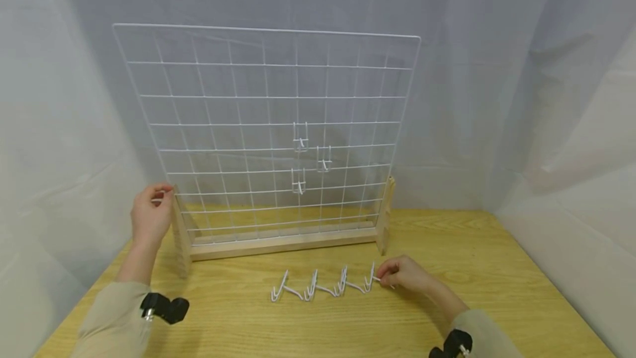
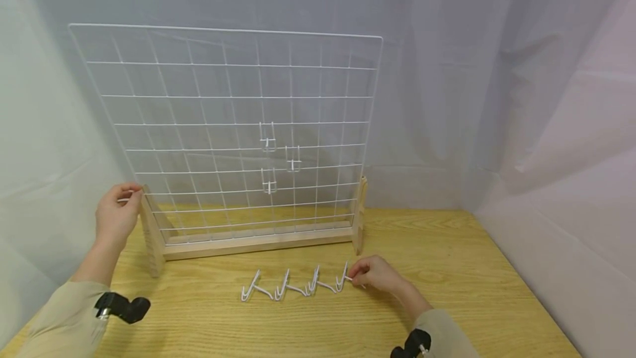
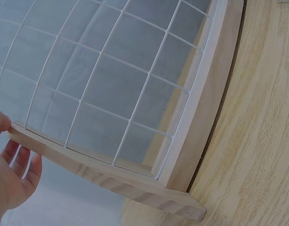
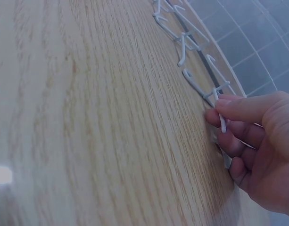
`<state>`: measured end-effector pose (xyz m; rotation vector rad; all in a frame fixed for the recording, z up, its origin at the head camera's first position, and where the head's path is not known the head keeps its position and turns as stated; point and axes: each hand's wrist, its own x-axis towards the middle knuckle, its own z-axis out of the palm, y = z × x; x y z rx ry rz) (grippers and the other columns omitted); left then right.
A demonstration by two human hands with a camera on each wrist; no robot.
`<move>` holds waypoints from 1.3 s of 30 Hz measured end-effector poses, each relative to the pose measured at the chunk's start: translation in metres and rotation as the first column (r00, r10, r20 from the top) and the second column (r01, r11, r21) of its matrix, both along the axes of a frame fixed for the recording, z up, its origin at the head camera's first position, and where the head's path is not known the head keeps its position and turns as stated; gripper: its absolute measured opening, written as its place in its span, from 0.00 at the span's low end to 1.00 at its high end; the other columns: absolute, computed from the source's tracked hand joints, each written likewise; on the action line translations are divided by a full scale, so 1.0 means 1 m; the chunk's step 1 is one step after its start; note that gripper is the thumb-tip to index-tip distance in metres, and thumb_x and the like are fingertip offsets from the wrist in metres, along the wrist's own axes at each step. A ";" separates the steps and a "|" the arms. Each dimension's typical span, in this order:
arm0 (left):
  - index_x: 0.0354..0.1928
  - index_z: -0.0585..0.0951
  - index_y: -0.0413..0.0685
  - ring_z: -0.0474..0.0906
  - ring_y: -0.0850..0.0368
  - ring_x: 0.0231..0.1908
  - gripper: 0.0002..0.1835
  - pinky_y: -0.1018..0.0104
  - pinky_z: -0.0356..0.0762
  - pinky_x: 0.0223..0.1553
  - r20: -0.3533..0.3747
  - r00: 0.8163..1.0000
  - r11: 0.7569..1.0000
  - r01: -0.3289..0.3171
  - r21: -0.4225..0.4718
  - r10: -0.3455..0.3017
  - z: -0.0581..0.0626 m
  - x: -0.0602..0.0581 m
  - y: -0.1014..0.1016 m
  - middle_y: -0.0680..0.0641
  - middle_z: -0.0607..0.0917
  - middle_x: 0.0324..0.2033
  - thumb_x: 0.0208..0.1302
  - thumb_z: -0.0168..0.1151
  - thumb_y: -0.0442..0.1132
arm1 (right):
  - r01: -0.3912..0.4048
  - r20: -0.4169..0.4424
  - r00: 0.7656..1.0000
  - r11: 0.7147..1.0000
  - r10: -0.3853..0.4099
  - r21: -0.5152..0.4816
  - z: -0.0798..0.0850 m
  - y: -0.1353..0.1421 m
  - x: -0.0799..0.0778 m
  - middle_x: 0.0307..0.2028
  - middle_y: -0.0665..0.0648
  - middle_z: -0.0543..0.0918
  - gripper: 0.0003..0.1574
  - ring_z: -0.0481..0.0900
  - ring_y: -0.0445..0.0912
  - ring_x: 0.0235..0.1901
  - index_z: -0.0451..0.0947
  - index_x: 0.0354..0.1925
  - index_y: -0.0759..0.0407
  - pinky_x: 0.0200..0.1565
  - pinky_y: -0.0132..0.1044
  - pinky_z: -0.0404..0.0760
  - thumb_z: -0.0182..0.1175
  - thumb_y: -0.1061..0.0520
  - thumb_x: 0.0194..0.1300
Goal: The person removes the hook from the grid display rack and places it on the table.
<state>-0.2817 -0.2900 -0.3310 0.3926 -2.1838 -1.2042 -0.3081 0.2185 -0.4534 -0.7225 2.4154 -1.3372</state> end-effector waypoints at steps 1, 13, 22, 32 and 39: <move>0.49 0.76 0.38 0.66 0.64 0.34 0.15 0.70 0.65 0.36 -0.002 1.000 1.000 0.000 0.001 0.000 0.000 0.000 0.000 0.40 0.74 0.44 0.68 0.47 0.40 | -0.001 0.003 1.000 1.000 0.001 -0.001 0.000 0.000 0.000 0.27 0.56 0.81 0.10 0.71 0.36 0.23 0.78 0.35 0.75 0.25 0.27 0.69 0.61 0.68 0.53; 0.49 0.76 0.37 0.66 0.65 0.33 0.15 0.71 0.65 0.35 -0.002 1.000 1.000 0.001 0.007 -0.001 -0.001 0.000 0.000 0.41 0.73 0.44 0.68 0.47 0.40 | -0.023 -0.026 0.999 1.000 0.023 0.011 0.003 -0.002 0.002 0.31 0.62 0.82 0.10 0.72 0.36 0.26 0.79 0.36 0.73 0.29 0.27 0.71 0.62 0.69 0.52; 0.50 0.75 0.37 0.66 0.62 0.35 0.15 0.71 0.66 0.35 0.003 1.000 1.000 0.006 0.002 -0.006 -0.001 0.000 0.000 0.42 0.72 0.43 0.68 0.47 0.39 | -0.031 -0.024 0.999 0.999 0.031 0.006 0.005 -0.003 0.004 0.30 0.61 0.82 0.10 0.73 0.37 0.26 0.79 0.36 0.73 0.29 0.27 0.72 0.62 0.69 0.52; 0.49 0.75 0.36 0.68 0.53 0.39 0.16 0.67 0.66 0.35 -0.003 1.000 0.999 0.010 -0.034 -0.011 -0.003 0.001 0.000 0.38 0.73 0.44 0.69 0.46 0.40 | -0.049 -0.011 0.999 0.999 0.049 -0.024 0.008 -0.004 0.009 0.30 0.63 0.81 0.09 0.73 0.38 0.26 0.78 0.36 0.74 0.27 0.28 0.73 0.60 0.70 0.54; 0.50 0.75 0.36 0.68 0.56 0.37 0.16 0.69 0.66 0.34 -0.007 1.000 0.999 0.016 -0.030 -0.016 -0.002 0.000 -0.001 0.38 0.74 0.45 0.69 0.46 0.40 | -0.029 -0.010 1.000 1.000 0.029 0.000 0.009 0.000 0.005 0.30 0.59 0.80 0.08 0.73 0.40 0.28 0.79 0.36 0.71 0.29 0.29 0.72 0.59 0.69 0.55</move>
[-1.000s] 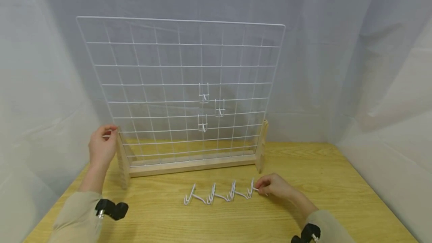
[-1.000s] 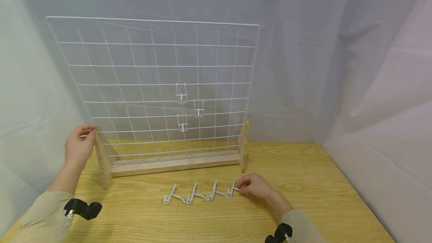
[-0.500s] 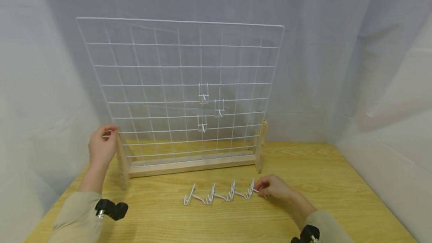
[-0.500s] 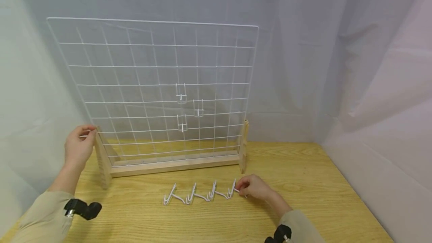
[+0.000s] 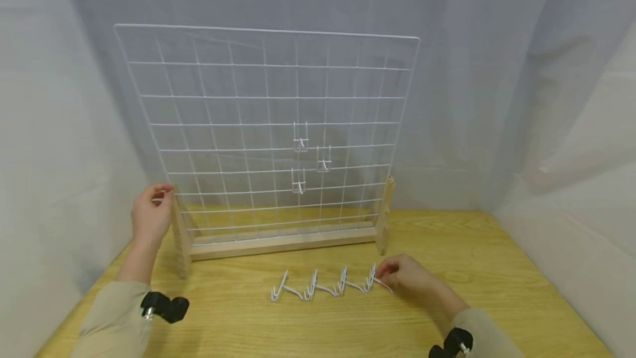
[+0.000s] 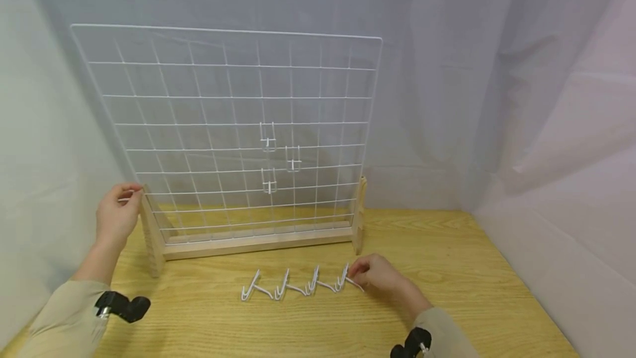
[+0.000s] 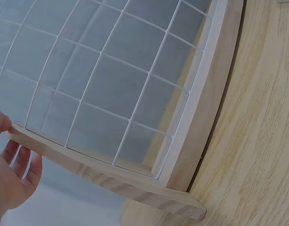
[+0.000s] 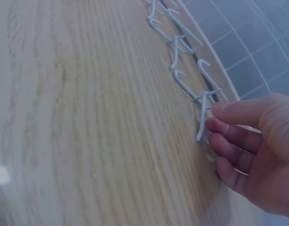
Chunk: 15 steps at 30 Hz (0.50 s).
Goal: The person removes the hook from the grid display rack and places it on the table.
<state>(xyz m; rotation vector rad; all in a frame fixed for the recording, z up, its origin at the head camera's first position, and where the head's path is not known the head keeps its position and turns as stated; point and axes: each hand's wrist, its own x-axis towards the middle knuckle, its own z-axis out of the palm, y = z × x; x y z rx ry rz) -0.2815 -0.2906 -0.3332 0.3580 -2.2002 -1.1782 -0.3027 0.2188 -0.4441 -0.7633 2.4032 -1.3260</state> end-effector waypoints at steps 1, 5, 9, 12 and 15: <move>0.49 0.75 0.36 0.68 0.56 0.37 0.16 0.69 0.66 0.34 -0.004 1.000 1.000 0.000 0.001 0.000 0.000 0.000 0.000 0.38 0.74 0.44 0.69 0.46 0.40 | 0.004 0.012 1.000 1.000 -0.004 -0.008 0.001 0.001 0.000 0.29 0.59 0.80 0.09 0.73 0.41 0.28 0.79 0.36 0.71 0.29 0.30 0.72 0.58 0.69 0.55; 0.49 0.76 0.36 0.68 0.57 0.35 0.16 0.68 0.65 0.34 -0.015 1.000 1.000 -0.002 0.001 0.002 0.000 -0.001 -0.001 0.38 0.74 0.44 0.69 0.47 0.40 | 0.011 0.021 1.000 1.000 -0.010 -0.018 0.008 0.002 -0.001 0.28 0.59 0.79 0.09 0.72 0.42 0.26 0.78 0.37 0.72 0.26 0.31 0.72 0.58 0.68 0.55; 0.49 0.76 0.36 0.67 0.58 0.36 0.16 0.69 0.66 0.34 -0.005 1.000 1.000 -0.004 0.005 0.004 -0.001 -0.001 -0.002 0.39 0.74 0.45 0.69 0.47 0.40 | 0.019 -0.049 0.999 1.000 -0.018 0.014 0.014 0.002 -0.005 0.30 0.59 0.80 0.09 0.74 0.43 0.28 0.78 0.37 0.71 0.28 0.32 0.74 0.59 0.66 0.57; 0.49 0.76 0.36 0.67 0.57 0.36 0.16 0.69 0.66 0.34 -0.007 1.000 1.000 -0.006 0.005 0.006 0.000 -0.001 -0.001 0.39 0.74 0.44 0.69 0.47 0.40 | 0.039 -0.099 0.995 0.998 -0.034 0.046 0.020 0.002 -0.009 0.31 0.58 0.80 0.11 0.75 0.45 0.31 0.78 0.39 0.71 0.31 0.33 0.75 0.59 0.63 0.59; 0.49 0.76 0.36 0.68 0.57 0.36 0.15 0.70 0.66 0.34 -0.011 1.000 1.000 -0.007 0.007 0.007 0.000 -0.001 -0.001 0.39 0.74 0.44 0.69 0.47 0.39 | 0.061 -0.097 0.994 0.997 -0.056 0.052 0.031 0.000 -0.009 0.33 0.58 0.80 0.14 0.75 0.46 0.32 0.76 0.41 0.73 0.33 0.37 0.76 0.58 0.62 0.61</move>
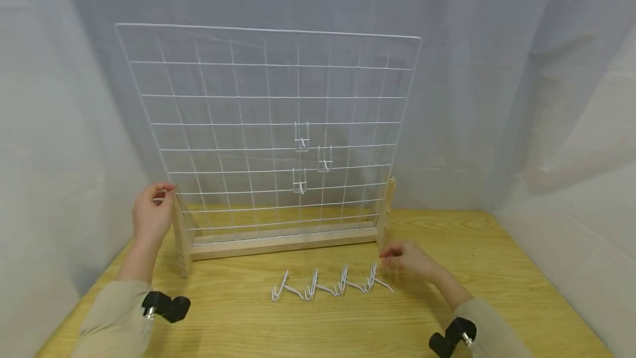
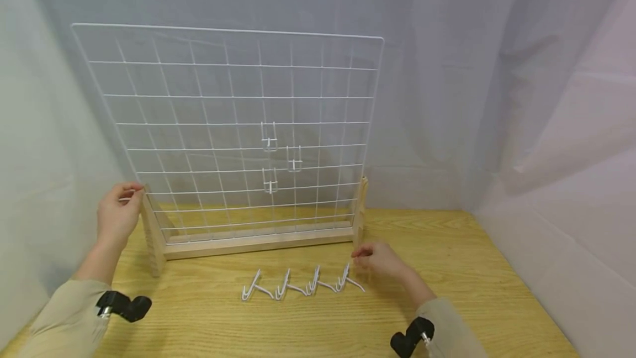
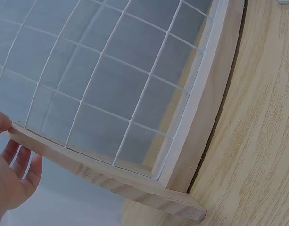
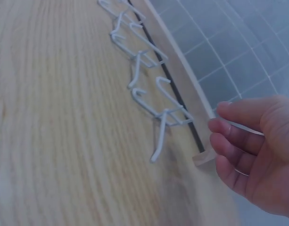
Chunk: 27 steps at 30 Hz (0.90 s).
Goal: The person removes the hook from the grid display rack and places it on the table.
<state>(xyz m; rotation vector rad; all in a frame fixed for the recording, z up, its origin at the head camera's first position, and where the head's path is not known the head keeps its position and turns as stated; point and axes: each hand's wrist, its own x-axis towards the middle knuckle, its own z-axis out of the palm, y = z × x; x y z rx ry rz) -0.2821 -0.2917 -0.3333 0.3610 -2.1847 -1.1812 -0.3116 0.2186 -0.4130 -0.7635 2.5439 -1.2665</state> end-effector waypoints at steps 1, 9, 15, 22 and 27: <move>0.49 0.76 0.36 0.68 0.57 0.36 0.15 0.69 0.66 0.34 0.001 1.000 1.000 0.001 0.001 -0.001 0.000 0.000 0.000 0.39 0.74 0.44 0.69 0.47 0.39 | 0.009 0.012 1.000 1.000 -0.009 -0.004 0.003 -0.001 0.000 0.33 0.57 0.80 0.15 0.75 0.46 0.32 0.76 0.42 0.74 0.32 0.39 0.76 0.58 0.61 0.61; 0.51 0.74 0.37 0.67 0.57 0.39 0.16 0.69 0.66 0.35 0.029 0.999 1.000 0.016 0.020 -0.016 0.002 0.002 0.001 0.41 0.72 0.46 0.69 0.46 0.40 | 0.088 0.044 0.995 0.995 -0.086 -0.049 0.021 -0.004 -0.009 0.33 0.60 0.80 0.17 0.74 0.46 0.31 0.75 0.45 0.72 0.34 0.44 0.75 0.56 0.58 0.64; 0.51 0.74 0.37 0.66 0.57 0.39 0.17 0.69 0.66 0.36 0.038 0.999 0.999 0.007 0.033 -0.008 0.004 0.003 0.002 0.42 0.71 0.45 0.69 0.45 0.41 | 0.132 0.037 0.991 0.986 -0.129 -0.097 0.036 -0.011 -0.014 0.32 0.55 0.81 0.19 0.75 0.46 0.32 0.74 0.46 0.73 0.36 0.44 0.76 0.57 0.58 0.64; 0.50 0.75 0.37 0.66 0.58 0.38 0.16 0.69 0.66 0.35 0.020 1.000 1.000 -0.006 0.031 0.005 0.003 0.002 0.003 0.42 0.71 0.44 0.69 0.47 0.40 | 0.155 0.020 0.988 0.977 -0.154 -0.147 0.057 -0.020 -0.018 0.32 0.55 0.81 0.19 0.76 0.46 0.31 0.75 0.46 0.72 0.35 0.43 0.76 0.57 0.56 0.65; 0.49 0.76 0.37 0.67 0.59 0.36 0.15 0.70 0.65 0.35 0.005 1.000 1.000 -0.018 0.015 0.017 0.001 0.001 0.003 0.42 0.72 0.42 0.68 0.47 0.39 | 0.173 -0.009 0.984 0.973 -0.176 -0.150 0.071 -0.028 -0.022 0.32 0.55 0.82 0.18 0.75 0.44 0.31 0.76 0.46 0.70 0.34 0.39 0.76 0.56 0.56 0.65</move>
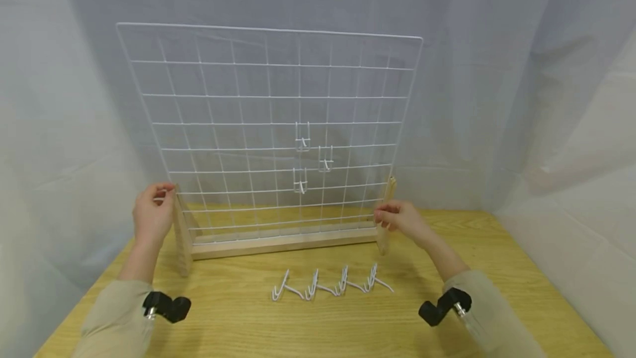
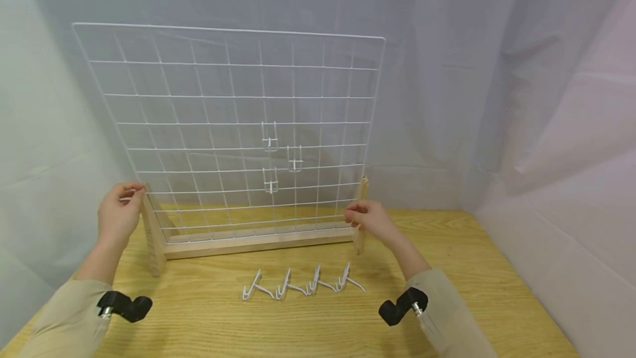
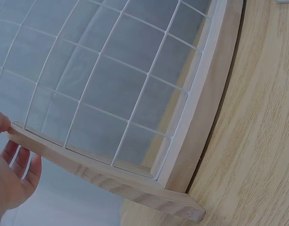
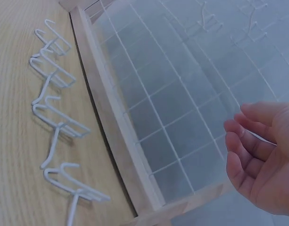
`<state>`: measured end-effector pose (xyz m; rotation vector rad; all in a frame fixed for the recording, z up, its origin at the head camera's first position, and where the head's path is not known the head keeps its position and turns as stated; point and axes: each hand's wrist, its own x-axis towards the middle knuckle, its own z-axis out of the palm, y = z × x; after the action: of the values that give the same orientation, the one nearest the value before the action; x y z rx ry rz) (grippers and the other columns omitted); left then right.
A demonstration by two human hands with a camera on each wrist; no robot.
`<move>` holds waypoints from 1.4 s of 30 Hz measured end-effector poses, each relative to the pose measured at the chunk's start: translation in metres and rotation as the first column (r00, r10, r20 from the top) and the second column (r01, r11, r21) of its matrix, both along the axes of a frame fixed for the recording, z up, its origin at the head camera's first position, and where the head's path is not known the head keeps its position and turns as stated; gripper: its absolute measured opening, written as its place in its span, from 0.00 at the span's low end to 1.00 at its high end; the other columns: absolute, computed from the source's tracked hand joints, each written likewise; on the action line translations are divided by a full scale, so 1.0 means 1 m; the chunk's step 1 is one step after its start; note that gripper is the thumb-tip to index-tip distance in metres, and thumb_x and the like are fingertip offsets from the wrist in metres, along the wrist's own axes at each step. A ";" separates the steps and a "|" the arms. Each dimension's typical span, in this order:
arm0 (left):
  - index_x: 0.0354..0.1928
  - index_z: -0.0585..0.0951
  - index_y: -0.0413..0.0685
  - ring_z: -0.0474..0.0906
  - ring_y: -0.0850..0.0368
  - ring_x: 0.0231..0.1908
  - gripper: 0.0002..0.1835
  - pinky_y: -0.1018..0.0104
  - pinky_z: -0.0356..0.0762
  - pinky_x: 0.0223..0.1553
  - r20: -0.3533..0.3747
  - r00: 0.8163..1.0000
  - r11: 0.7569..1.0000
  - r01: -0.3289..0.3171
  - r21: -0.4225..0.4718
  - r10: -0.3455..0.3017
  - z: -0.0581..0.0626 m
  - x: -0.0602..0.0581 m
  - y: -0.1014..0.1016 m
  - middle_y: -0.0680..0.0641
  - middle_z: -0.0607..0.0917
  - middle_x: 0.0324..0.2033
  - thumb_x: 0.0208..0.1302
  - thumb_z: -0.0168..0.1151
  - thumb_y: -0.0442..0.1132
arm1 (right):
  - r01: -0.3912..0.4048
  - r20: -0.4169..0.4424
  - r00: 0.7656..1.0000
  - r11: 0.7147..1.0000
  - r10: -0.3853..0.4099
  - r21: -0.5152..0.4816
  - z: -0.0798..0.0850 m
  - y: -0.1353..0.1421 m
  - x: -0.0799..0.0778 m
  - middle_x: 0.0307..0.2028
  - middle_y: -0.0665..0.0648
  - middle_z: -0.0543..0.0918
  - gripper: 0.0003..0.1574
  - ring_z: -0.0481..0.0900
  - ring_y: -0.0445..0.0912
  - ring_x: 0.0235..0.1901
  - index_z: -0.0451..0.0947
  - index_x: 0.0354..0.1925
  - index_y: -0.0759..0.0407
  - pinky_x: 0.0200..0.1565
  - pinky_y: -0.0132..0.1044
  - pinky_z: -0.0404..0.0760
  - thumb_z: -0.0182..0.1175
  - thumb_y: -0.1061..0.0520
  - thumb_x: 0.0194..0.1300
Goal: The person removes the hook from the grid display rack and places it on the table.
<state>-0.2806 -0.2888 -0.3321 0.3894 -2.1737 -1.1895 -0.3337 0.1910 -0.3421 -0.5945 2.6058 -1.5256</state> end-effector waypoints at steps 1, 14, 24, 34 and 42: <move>0.49 0.76 0.37 0.67 0.59 0.36 0.15 0.70 0.65 0.35 -0.002 1.000 1.000 -0.002 -0.001 0.002 0.000 0.000 0.000 0.42 0.72 0.41 0.68 0.47 0.39 | -0.002 -0.005 1.000 1.000 0.002 0.002 0.003 -0.002 -0.001 0.32 0.56 0.82 0.19 0.75 0.44 0.31 0.75 0.46 0.70 0.33 0.38 0.75 0.56 0.55 0.65; 0.50 0.75 0.37 0.67 0.56 0.38 0.16 0.68 0.66 0.35 0.016 1.000 1.000 0.010 0.012 -0.010 -0.001 0.001 0.000 0.41 0.71 0.43 0.69 0.46 0.39 | -0.008 -0.046 0.999 0.999 0.006 -0.049 0.033 -0.025 -0.009 0.37 0.61 0.81 0.21 0.77 0.52 0.35 0.75 0.49 0.68 0.38 0.45 0.77 0.59 0.55 0.63; 0.50 0.74 0.37 0.67 0.55 0.39 0.16 0.68 0.66 0.35 0.019 1.000 1.000 0.017 0.017 -0.017 -0.002 0.001 0.000 0.40 0.70 0.44 0.69 0.46 0.40 | 0.003 -0.070 0.998 0.999 -0.007 -0.045 0.054 -0.046 -0.012 0.39 0.62 0.81 0.20 0.77 0.50 0.36 0.76 0.50 0.66 0.41 0.49 0.77 0.57 0.54 0.65; 0.51 0.74 0.37 0.67 0.55 0.39 0.16 0.67 0.66 0.35 0.022 1.000 1.000 0.023 0.010 -0.023 0.000 0.002 0.000 0.40 0.70 0.45 0.69 0.45 0.40 | 0.007 -0.050 0.999 0.997 -0.011 -0.074 0.072 -0.064 -0.016 0.43 0.63 0.80 0.20 0.77 0.51 0.39 0.75 0.52 0.64 0.40 0.41 0.77 0.56 0.53 0.66; 0.51 0.75 0.37 0.67 0.55 0.39 0.16 0.67 0.66 0.35 0.019 1.000 1.000 0.012 0.004 -0.012 0.001 0.002 0.000 0.40 0.71 0.44 0.69 0.46 0.40 | -0.022 -0.059 0.998 0.992 0.015 -0.124 0.082 -0.080 -0.019 0.43 0.63 0.80 0.22 0.76 0.56 0.40 0.73 0.53 0.67 0.40 0.41 0.77 0.55 0.55 0.66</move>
<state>-0.2786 -0.2893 -0.3306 0.3908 -2.1929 -1.2018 -0.3525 0.1109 -0.2602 -0.6818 2.5526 -1.6999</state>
